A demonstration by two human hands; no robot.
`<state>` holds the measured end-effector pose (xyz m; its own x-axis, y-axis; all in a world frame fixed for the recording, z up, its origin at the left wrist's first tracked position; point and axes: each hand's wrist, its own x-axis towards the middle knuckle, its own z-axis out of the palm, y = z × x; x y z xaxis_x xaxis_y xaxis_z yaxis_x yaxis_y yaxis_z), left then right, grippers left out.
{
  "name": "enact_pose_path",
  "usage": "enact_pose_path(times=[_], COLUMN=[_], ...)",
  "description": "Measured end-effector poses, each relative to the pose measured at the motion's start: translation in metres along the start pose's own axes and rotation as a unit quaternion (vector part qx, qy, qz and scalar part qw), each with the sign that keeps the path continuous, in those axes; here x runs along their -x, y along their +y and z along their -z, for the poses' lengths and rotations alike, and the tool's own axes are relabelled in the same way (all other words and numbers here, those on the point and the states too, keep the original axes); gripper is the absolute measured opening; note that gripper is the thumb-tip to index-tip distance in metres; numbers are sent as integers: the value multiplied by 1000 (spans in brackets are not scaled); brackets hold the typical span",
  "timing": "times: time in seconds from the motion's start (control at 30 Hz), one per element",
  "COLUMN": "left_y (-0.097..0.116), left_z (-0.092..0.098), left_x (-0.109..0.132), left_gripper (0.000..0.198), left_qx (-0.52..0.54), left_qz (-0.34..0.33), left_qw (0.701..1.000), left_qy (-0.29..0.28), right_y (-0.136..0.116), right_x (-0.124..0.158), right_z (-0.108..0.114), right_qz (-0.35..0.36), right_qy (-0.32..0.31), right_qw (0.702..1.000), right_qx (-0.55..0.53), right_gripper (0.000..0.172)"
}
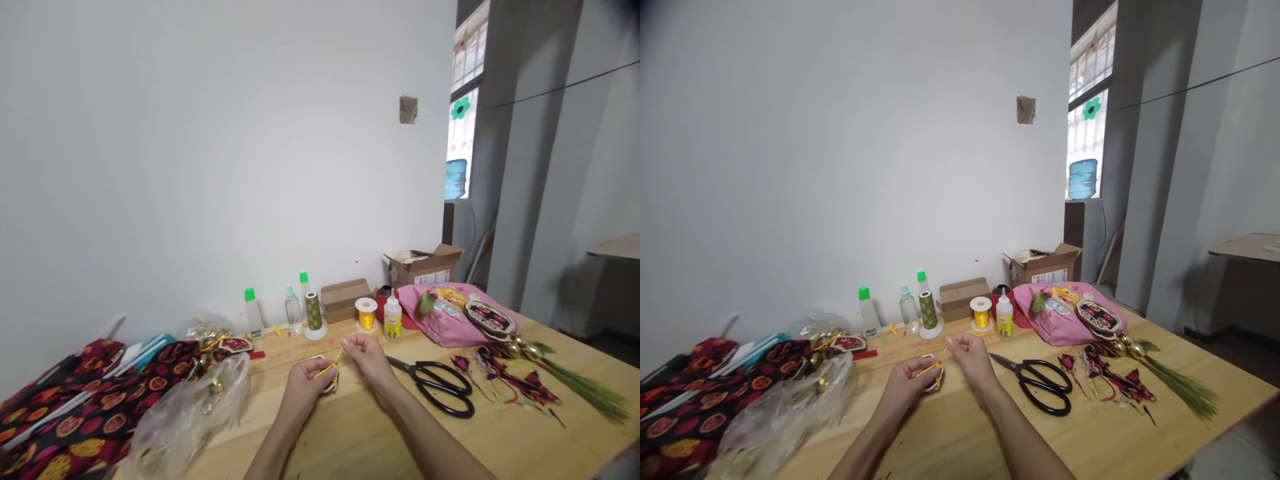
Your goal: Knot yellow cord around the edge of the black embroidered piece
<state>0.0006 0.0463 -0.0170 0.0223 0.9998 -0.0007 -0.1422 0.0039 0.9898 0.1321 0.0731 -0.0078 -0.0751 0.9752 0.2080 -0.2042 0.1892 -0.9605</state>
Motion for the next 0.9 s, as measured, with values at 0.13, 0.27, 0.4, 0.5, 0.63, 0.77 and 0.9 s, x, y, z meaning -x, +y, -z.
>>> enact_pose_path(times=[0.13,0.27,0.4,0.5,0.63,0.77,0.9], left_y=[1,3,3,2,-1,-1,1], left_z=[-1,-2,-1,-1,0,-2,-3], left_x=[0,1,2,2,1,0,0], left_gripper=[26,23,22,23,20,19,20], left_qx=[-14,-25,-33,-37,-65,-86,-84], left_qz=[7,1,-13,-9,-7,-26,-23], left_qw=[1000,1000,999,999,998,996,996], left_qy=[0,-7,-13,-16,-10,-7,-1], right_y=[-4,-4,2,5,4,5,11], right_x=[2,4,4,5,9,11,6], right_z=[-1,-3,0,3,2,-2,-5], right_qz=[12,48,90,136,210,253,247], right_qy=[-12,-49,-103,-91,-51,-47,-43], right_qw=[999,994,977,954,920,901,906], right_qx=[31,81,163,250,326,349,342], right_gripper=[26,25,24,24,21,19,23])
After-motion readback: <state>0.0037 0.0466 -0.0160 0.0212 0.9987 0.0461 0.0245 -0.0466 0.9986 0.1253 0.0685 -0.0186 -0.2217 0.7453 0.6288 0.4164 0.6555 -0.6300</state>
